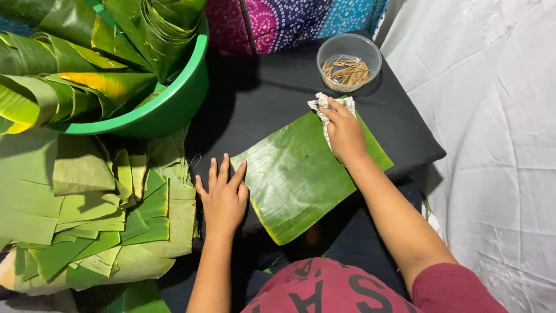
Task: Folding banana leaves into conical shapes and securing them with toothpicks
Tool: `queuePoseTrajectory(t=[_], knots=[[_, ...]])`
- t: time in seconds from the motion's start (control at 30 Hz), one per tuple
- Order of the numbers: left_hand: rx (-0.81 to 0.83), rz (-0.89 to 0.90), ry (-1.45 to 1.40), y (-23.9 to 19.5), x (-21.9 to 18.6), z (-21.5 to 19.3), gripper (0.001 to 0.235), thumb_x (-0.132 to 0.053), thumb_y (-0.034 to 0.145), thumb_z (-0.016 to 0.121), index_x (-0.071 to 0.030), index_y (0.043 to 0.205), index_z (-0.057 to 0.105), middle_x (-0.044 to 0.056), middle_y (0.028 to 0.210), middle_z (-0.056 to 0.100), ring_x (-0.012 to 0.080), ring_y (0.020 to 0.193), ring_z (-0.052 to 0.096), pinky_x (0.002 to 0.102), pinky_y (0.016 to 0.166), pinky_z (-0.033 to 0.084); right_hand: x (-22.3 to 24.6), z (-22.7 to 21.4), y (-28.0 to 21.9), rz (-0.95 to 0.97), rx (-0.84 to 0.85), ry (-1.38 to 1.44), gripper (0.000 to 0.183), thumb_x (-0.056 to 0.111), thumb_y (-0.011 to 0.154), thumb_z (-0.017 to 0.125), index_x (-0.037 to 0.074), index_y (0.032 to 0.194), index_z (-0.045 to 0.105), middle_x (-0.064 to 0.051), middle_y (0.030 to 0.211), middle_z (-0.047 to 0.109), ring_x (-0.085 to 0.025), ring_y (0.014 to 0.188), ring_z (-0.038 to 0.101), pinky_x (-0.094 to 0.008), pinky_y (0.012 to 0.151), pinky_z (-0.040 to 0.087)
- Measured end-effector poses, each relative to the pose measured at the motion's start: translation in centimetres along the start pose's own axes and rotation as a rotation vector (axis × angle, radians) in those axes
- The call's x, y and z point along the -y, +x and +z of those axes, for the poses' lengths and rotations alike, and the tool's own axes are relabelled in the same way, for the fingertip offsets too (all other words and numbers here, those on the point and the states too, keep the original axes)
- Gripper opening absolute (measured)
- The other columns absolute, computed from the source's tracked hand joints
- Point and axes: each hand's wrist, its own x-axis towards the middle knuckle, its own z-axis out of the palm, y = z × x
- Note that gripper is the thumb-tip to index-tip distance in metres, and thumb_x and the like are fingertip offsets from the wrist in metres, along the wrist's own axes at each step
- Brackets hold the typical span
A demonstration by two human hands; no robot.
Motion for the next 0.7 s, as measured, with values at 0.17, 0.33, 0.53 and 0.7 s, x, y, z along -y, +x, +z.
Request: queuePoseTrajectory(t=[0.17,0.33,0.53,0.7], knots=[[-0.002,-0.009,-0.010,-0.1,-0.4,-0.6,0.051,-0.020,0.097,0.050,-0.031,0.146,0.059,0.007,0.164,0.040,0.0333,0.156,0.025,0.069,0.118,0.012,0.5,-0.1,0.2,0.052,0.014,-0.009,0.043,-0.002,0.100,0.050,0.013,0.135,0.070,-0.010,0.154,0.053,-0.036,0.139,0.050,-0.046,0.115,0.043],[-0.013,-0.011,-0.003,-0.3,0.0,-0.5,0.050,-0.022,0.097,0.050,-0.033,0.145,0.059,0.006,0.164,0.039,0.0320,0.155,0.025,0.068,0.119,0.011,0.3,0.5,-0.1,-0.020,0.015,-0.055,0.043,-0.004,0.096,0.051,0.006,0.134,0.068,-0.018,0.153,0.053,-0.039,0.137,0.052,-0.048,0.119,0.037],[-0.235,0.010,0.032,0.0,0.4,1.7,0.053,-0.024,0.081,0.062,-0.033,0.133,0.067,0.001,0.155,0.049,0.0296,0.148,0.037,0.064,0.118,0.019,0.0,3.7,-1.2,-0.138,-0.105,-0.034,0.046,-0.001,0.083,0.056,0.003,0.127,0.068,-0.016,0.148,0.056,-0.035,0.129,0.056,-0.042,0.106,0.045],[-0.230,-0.004,0.037,0.5,1.3,3.0,0.055,-0.024,0.079,0.063,-0.036,0.132,0.067,-0.002,0.154,0.049,0.0274,0.148,0.036,0.065,0.117,0.020,4.0,4.1,-2.9,-0.146,-0.037,0.036,0.046,-0.001,0.080,0.059,0.005,0.124,0.070,-0.011,0.145,0.060,-0.032,0.132,0.056,-0.040,0.112,0.042]])
